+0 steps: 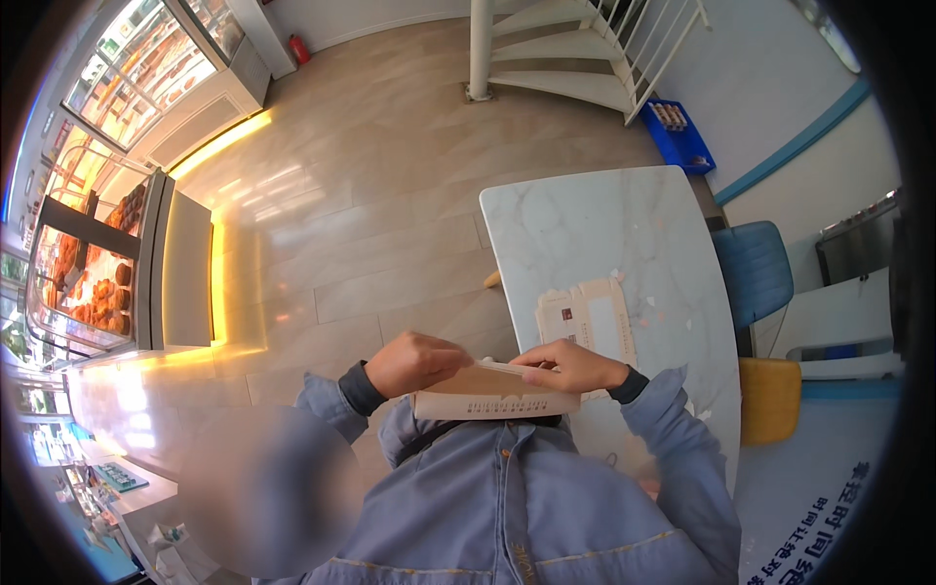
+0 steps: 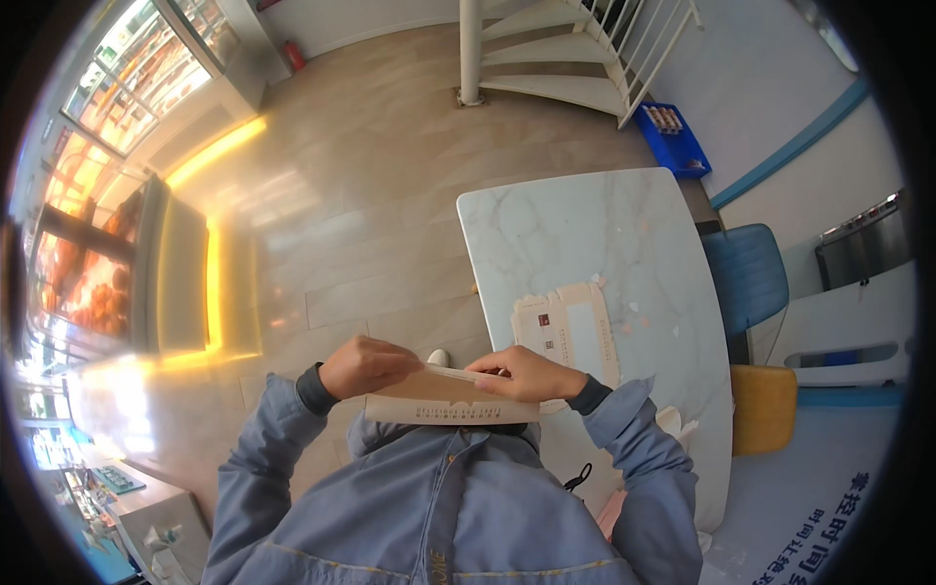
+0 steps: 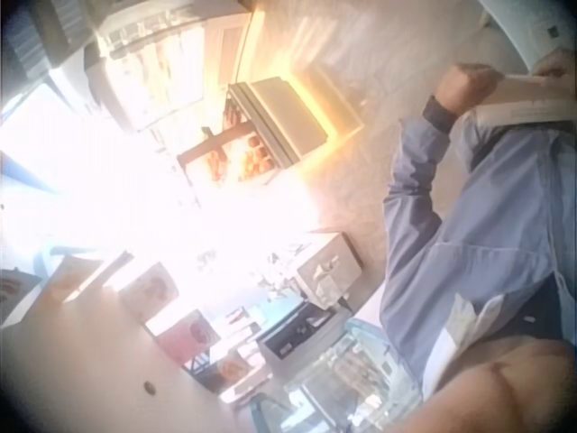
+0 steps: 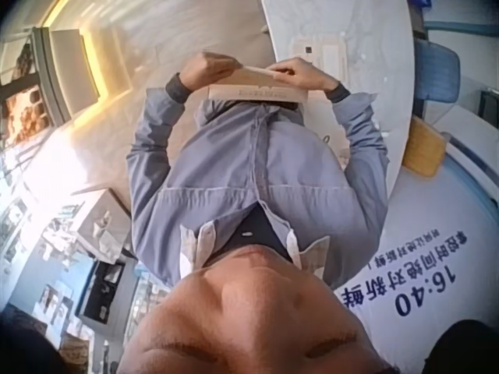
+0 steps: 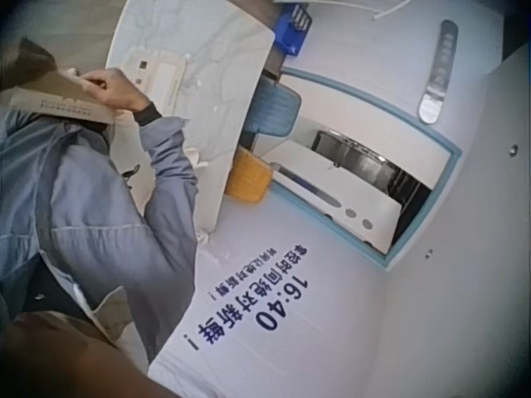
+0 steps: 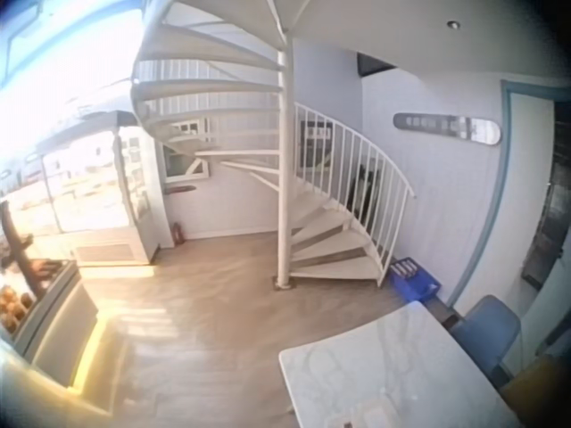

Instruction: The person assembles a white cardboard food box by folding and interlocking its flaps. They then place the assembled box on a table, walk to a counter, put on a disposable glove, and open a refrigerated display case to retrieve a packaged food item.

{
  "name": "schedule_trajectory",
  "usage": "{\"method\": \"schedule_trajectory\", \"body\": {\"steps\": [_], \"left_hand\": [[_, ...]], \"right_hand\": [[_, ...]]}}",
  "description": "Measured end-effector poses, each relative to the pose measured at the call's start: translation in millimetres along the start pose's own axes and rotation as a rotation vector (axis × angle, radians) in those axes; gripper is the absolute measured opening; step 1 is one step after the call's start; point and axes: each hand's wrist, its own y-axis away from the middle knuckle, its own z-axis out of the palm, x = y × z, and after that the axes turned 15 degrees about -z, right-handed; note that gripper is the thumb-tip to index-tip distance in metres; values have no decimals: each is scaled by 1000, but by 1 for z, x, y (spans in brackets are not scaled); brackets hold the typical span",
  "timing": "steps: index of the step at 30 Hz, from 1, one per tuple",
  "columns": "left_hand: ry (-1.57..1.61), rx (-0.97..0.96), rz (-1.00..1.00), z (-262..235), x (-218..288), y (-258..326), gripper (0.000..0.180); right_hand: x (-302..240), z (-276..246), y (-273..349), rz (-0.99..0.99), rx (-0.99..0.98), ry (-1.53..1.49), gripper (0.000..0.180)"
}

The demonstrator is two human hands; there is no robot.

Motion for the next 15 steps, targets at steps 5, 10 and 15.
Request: {"method": "schedule_trajectory", "body": {"steps": [5,10,15], "left_hand": [[-38,-25,-131,1,3,1,20],[56,-164,-319,-6,13,-5,22],[174,-244,-445,-3,10,-7,22]], "right_hand": [[6,8,1,-60,137,143,28],[-3,10,1,-42,233,209,23],[-16,14,0,-62,252,318,20]]}}
